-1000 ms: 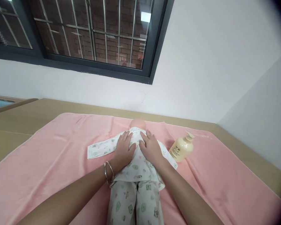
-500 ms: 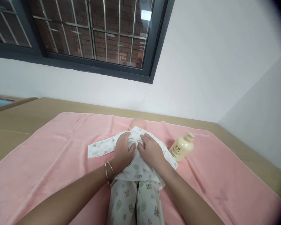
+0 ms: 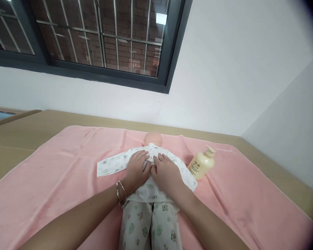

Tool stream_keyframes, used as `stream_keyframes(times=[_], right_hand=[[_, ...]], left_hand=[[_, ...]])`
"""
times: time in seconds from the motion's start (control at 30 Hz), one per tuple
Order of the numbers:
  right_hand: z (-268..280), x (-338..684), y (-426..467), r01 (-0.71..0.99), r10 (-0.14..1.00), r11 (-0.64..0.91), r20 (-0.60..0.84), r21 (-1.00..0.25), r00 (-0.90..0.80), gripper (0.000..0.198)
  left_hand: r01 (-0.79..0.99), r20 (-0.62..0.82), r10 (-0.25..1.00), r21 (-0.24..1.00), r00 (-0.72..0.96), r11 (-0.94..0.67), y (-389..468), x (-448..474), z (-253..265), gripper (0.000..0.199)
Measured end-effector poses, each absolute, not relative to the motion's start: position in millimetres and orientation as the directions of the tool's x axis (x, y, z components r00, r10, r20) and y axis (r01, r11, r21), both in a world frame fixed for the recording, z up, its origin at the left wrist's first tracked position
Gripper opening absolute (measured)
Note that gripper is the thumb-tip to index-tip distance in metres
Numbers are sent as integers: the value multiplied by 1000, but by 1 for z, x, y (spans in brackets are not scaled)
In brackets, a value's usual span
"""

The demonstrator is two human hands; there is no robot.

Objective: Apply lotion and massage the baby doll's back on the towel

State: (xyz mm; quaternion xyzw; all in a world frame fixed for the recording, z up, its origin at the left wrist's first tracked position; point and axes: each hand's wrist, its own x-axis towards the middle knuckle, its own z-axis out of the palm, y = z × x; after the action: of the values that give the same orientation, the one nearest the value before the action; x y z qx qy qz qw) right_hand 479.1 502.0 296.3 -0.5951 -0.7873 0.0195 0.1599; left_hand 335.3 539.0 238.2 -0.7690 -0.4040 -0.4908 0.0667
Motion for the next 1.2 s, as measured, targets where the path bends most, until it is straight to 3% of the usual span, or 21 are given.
stream_keyframes(times=[0.17,0.43,0.77,0.9,1.2], right_hand=[[302,486,510,938,968,205,200,-280,-152,31],[282,485,522,922,961,208,246,-327,-130,54],[281,482,519,917,955,193,281,-350,-94,54],[278,481,521,935,954,200,276,-294,-117,58],[281,479,516,962,940,216,301,-164,-160,45]], left_hand=[[675,798,586,354,144,-648,535,335,239,9],[660,788,602,385,129,-645,535,335,241,8],[644,786,604,396,130,-654,535,335,243,8],[641,785,606,400,129,-655,534,335,243,10],[628,769,629,437,111,-644,534,335,244,9]])
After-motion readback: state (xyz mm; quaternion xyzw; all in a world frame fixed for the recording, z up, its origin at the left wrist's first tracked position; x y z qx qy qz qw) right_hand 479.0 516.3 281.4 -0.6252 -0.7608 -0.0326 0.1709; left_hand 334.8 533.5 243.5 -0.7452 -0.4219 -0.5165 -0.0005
